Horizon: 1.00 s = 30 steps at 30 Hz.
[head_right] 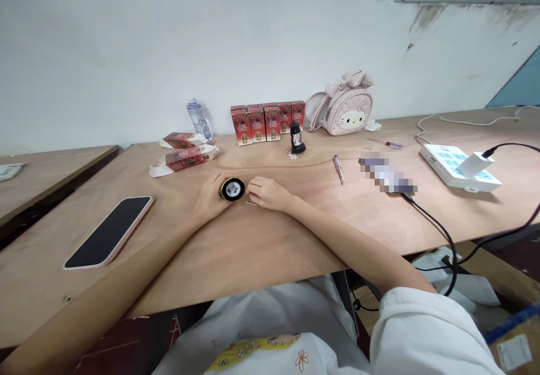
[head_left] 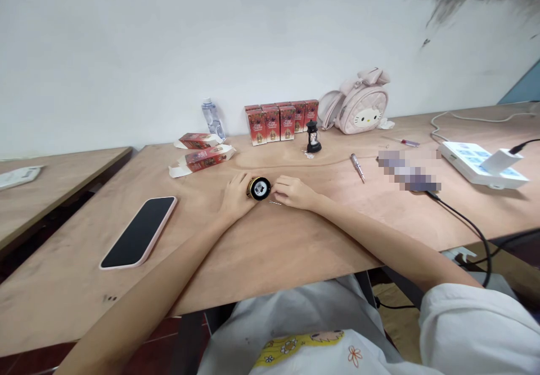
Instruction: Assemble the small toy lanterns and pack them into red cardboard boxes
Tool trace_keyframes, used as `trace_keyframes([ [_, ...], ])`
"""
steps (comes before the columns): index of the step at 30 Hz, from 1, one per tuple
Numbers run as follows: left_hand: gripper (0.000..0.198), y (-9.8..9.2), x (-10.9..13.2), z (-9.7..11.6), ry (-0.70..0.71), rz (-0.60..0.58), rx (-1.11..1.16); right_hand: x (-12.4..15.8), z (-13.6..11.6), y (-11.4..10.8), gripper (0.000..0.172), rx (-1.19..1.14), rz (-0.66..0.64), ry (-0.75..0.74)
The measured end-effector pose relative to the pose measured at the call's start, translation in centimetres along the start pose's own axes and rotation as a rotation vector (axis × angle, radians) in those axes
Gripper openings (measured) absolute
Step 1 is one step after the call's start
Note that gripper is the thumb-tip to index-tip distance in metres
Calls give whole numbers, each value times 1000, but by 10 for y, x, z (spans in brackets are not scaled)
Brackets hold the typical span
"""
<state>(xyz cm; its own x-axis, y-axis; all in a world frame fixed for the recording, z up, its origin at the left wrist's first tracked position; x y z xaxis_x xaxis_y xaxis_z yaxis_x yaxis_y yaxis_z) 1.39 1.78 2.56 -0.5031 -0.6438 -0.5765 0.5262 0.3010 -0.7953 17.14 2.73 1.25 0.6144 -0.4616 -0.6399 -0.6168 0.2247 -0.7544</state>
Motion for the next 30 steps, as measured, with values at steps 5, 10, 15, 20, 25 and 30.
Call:
trace_keyframes([
  [5, 34, 0, 1, 1, 10, 10, -7, -1, -1, -15, 12, -81, 210, 94],
  [10, 33, 0, 1, 1, 2, -12, -8, 0, -6, -23, 6, -116, 336, 145],
  [15, 31, 0, 0, 2, -4, -19, -12, 1, -15, -28, 4, -131, 408, 104],
  [20, 33, 0, 0, 3, 0, -42, -14, 1, -23, -26, 11, -143, 413, -15],
  [25, 33, 0, 0, 9, 13, -98, -57, 2, -27, -24, 14, -129, 392, -95],
  [30, 34, 3, 0, 13, 37, -148, -97, 3, -35, -25, 14, -52, 376, -171],
])
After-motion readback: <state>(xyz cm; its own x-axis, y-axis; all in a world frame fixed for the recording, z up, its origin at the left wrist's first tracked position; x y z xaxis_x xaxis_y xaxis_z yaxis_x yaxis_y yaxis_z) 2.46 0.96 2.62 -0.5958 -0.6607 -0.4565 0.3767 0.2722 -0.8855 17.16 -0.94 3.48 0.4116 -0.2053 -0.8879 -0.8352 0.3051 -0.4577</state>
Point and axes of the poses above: each hand's wrist, its own x-axis away from the middle knuckle, its own y-axis out of the palm, z = x × y, the point moved 5 cm from there along -x, towards the middle knuckle, and after that the axes turned 14 degrees about y, right-handed, at the moved point
